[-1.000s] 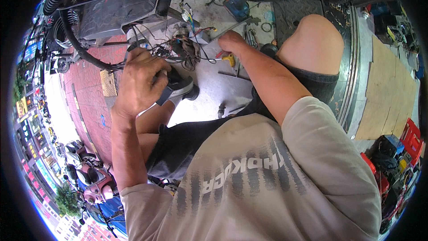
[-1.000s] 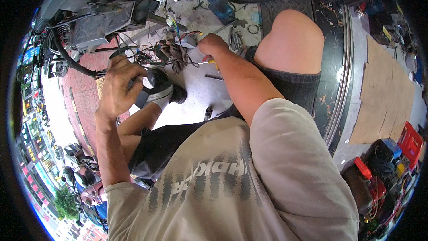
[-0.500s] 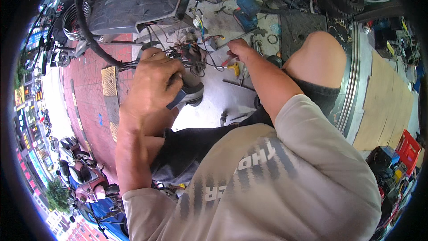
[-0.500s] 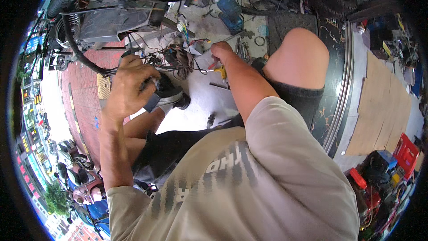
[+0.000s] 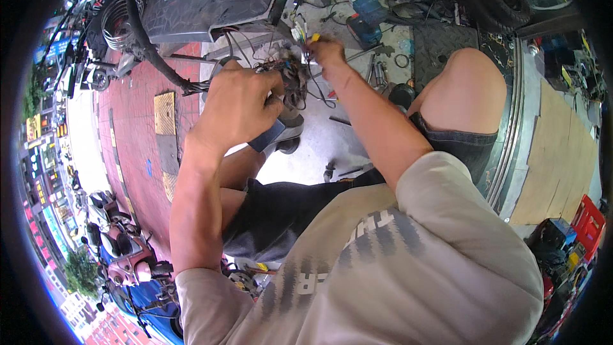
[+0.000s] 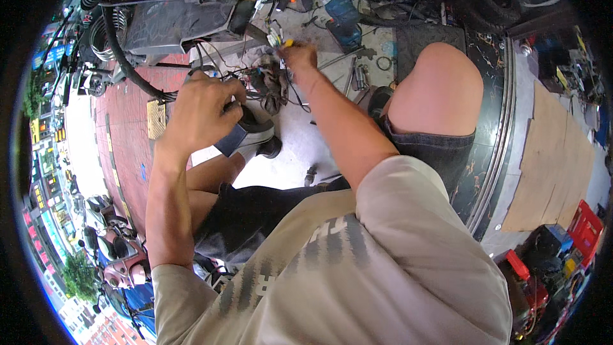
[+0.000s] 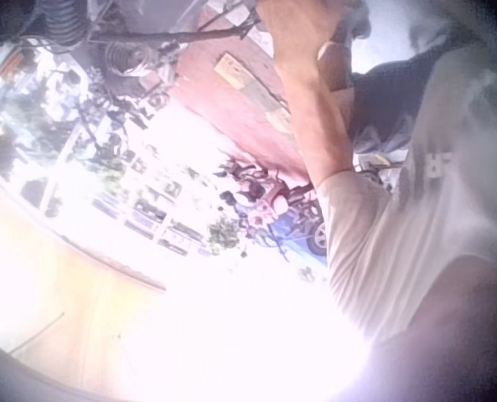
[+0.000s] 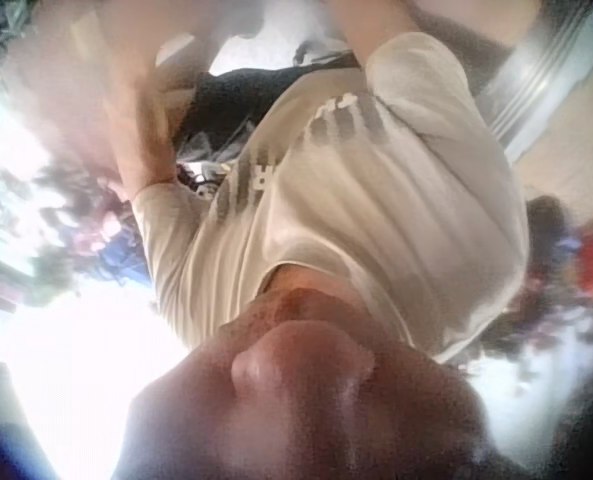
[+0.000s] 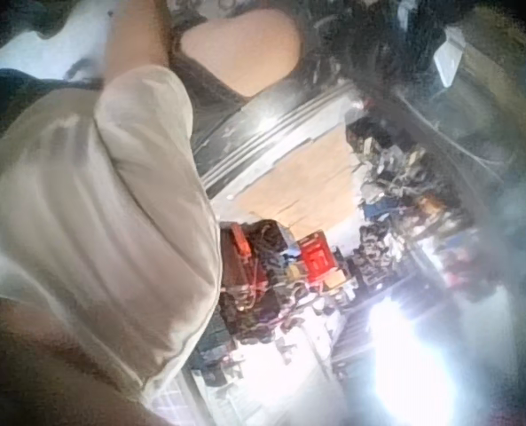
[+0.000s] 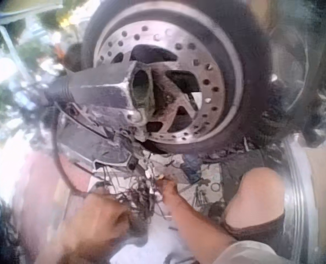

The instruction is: The person uses an electric drill to remove a screw from the rear fender of an electric scooter and then manipulates and connects electrical wires inside the body of the scooter by hand.

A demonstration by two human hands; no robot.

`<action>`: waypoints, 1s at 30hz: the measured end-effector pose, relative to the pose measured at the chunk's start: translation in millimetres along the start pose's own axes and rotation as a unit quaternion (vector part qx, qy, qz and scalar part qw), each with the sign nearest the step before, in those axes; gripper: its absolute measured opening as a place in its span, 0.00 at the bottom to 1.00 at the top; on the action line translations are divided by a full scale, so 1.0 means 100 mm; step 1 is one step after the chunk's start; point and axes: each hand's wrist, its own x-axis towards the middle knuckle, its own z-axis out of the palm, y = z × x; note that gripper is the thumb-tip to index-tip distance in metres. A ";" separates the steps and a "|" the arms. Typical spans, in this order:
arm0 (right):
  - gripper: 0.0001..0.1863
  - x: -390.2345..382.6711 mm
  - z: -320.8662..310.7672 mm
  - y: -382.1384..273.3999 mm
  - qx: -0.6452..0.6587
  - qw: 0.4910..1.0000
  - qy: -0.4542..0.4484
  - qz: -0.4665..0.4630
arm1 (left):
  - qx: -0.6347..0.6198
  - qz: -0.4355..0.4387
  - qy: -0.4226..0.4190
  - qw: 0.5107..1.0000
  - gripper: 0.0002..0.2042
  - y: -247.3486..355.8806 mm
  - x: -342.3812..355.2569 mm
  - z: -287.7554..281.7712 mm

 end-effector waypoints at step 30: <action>0.27 -0.73 -0.53 -2.18 -0.477 0.855 -0.057 -0.197 | -0.542 -0.302 0.234 0.749 0.15 0.20 0.56 1.32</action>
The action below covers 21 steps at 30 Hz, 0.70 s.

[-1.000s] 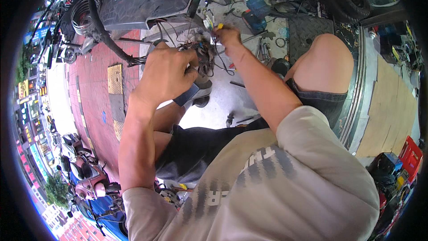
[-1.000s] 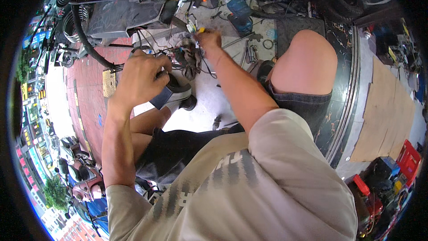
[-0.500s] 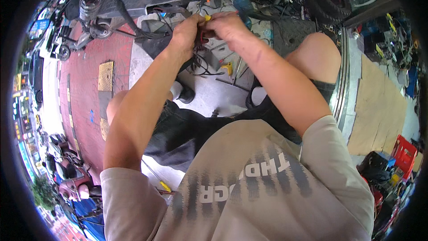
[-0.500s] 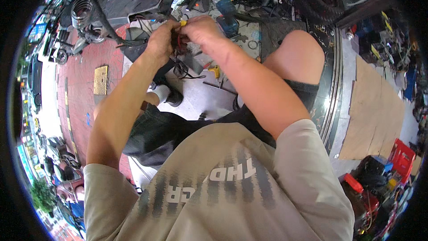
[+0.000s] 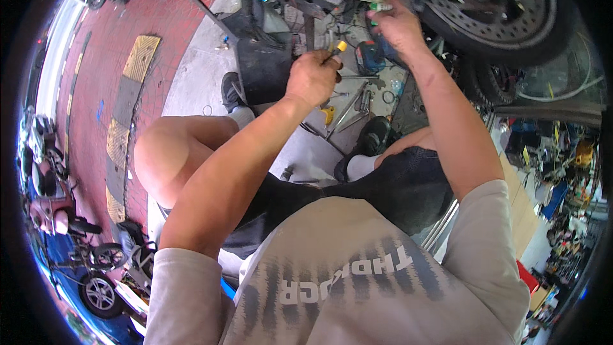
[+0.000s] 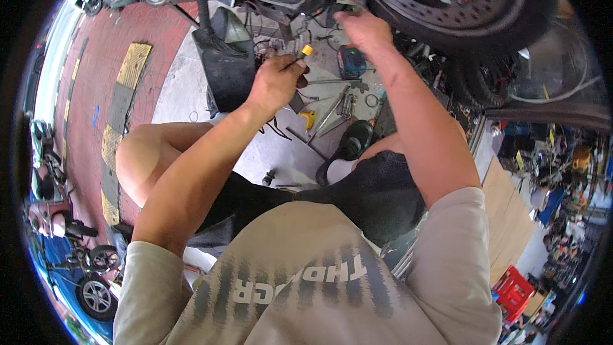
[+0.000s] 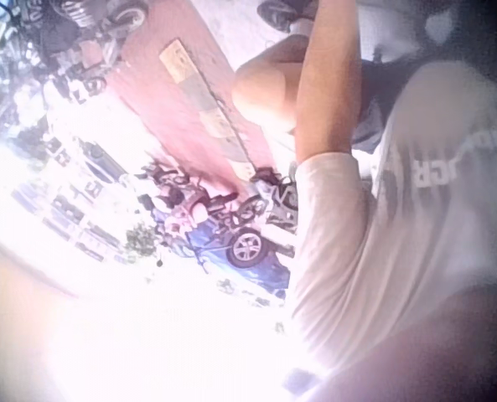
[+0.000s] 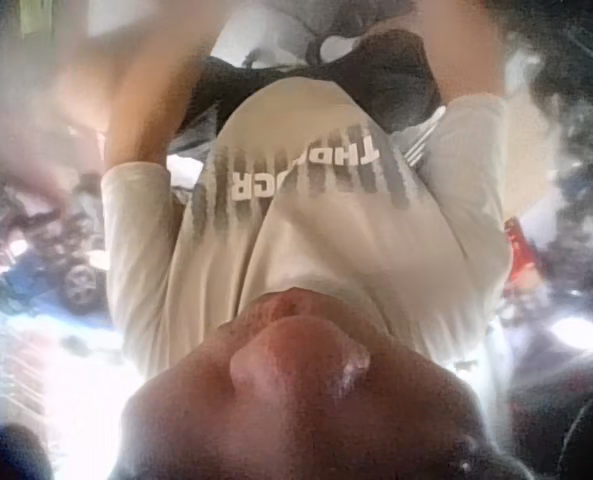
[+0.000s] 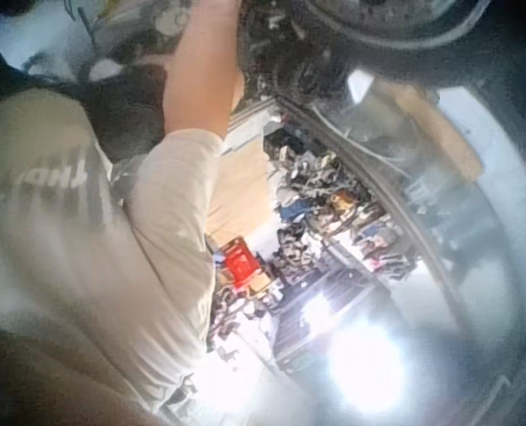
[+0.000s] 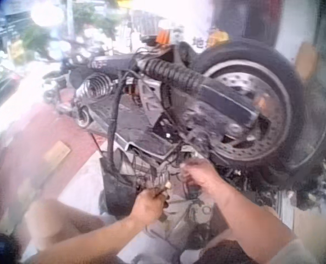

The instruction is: The person uses an electric drill to remove a screw from the rear fender of an electric scooter and then manipulates and connects electrical wires inside the body of the scooter by hand.

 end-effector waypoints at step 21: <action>0.12 -0.26 -0.04 -0.03 0.315 0.896 -0.306 0.072 | -0.279 -0.082 -0.066 0.955 0.10 0.10 0.09 0.02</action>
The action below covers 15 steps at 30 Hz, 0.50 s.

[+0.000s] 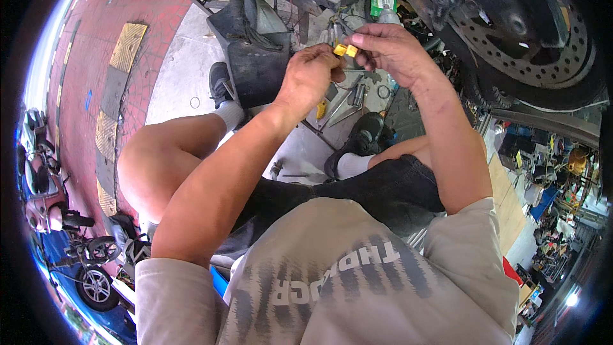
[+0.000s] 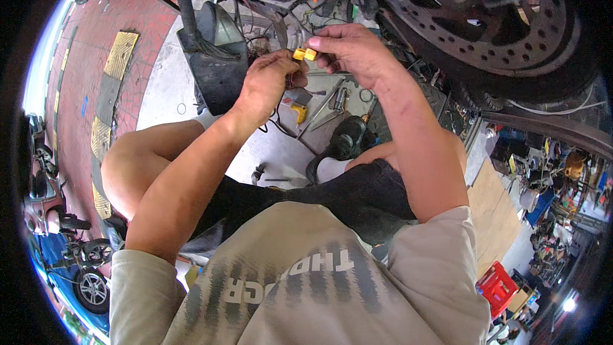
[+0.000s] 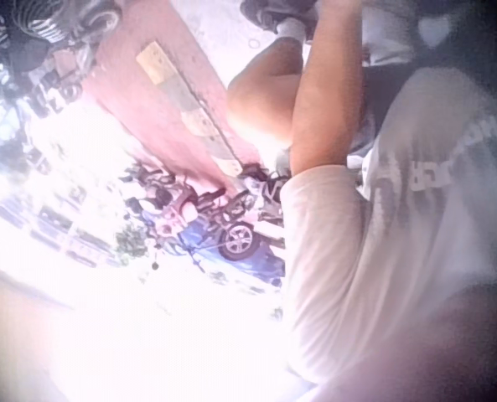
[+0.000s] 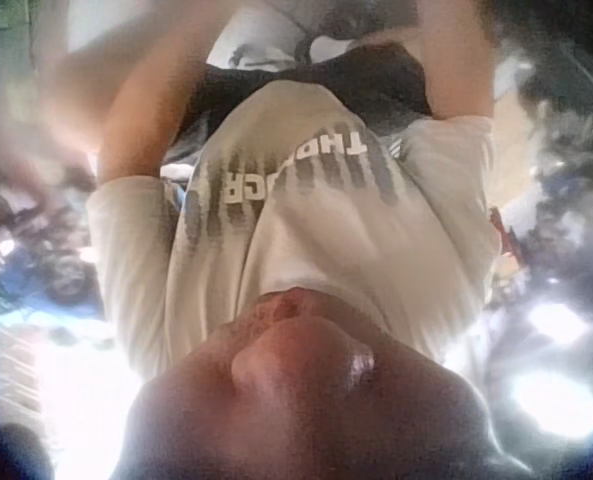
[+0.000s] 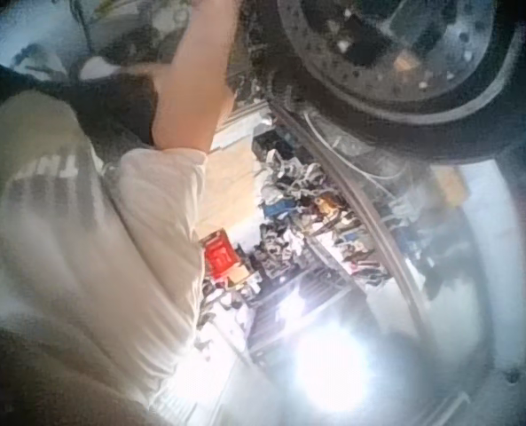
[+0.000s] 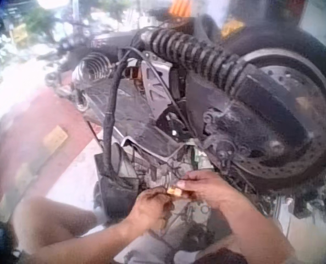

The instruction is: The person uses an electric drill to remove a screw from the rear fender of an electric scooter and then manipulates and connects electrical wires inside the body of the scooter by hand.

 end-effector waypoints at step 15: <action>0.13 0.02 0.16 0.10 0.011 0.991 0.046 -0.125 | -0.041 -0.032 -0.062 0.997 0.13 0.10 -0.11 -0.03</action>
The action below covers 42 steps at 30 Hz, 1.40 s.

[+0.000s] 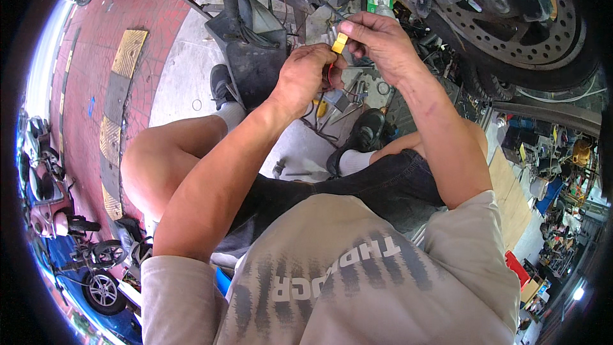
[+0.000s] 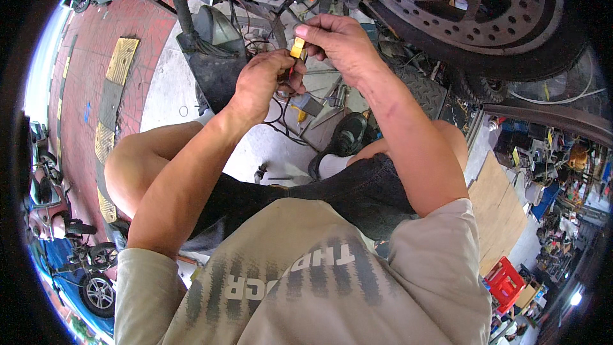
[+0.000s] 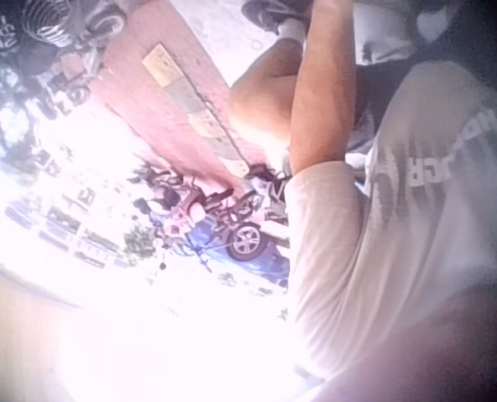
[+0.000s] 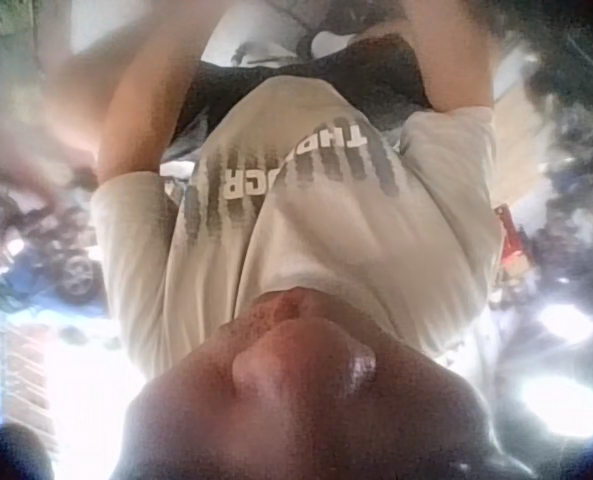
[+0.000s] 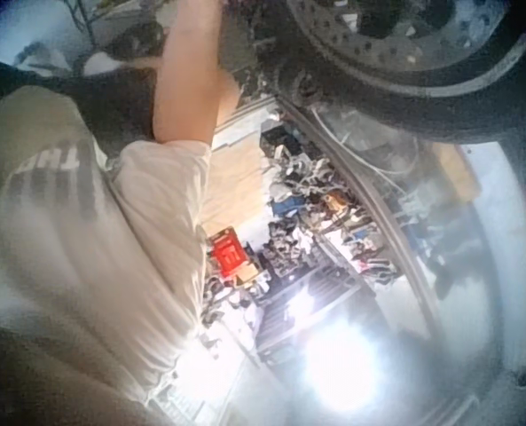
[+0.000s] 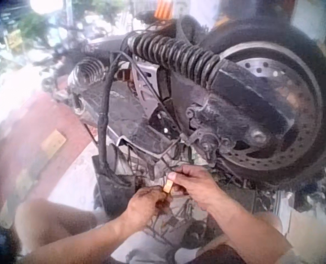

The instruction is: The person uses an electric drill to remove a screw from the rear fender of an electric scooter and then manipulates and connects electrical wires inside the body of the scooter by hand.

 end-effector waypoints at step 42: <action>0.38 -0.59 -0.51 1.39 -0.580 0.813 0.014 -0.057 | 0.285 0.140 0.066 0.946 0.14 0.05 0.02 0.23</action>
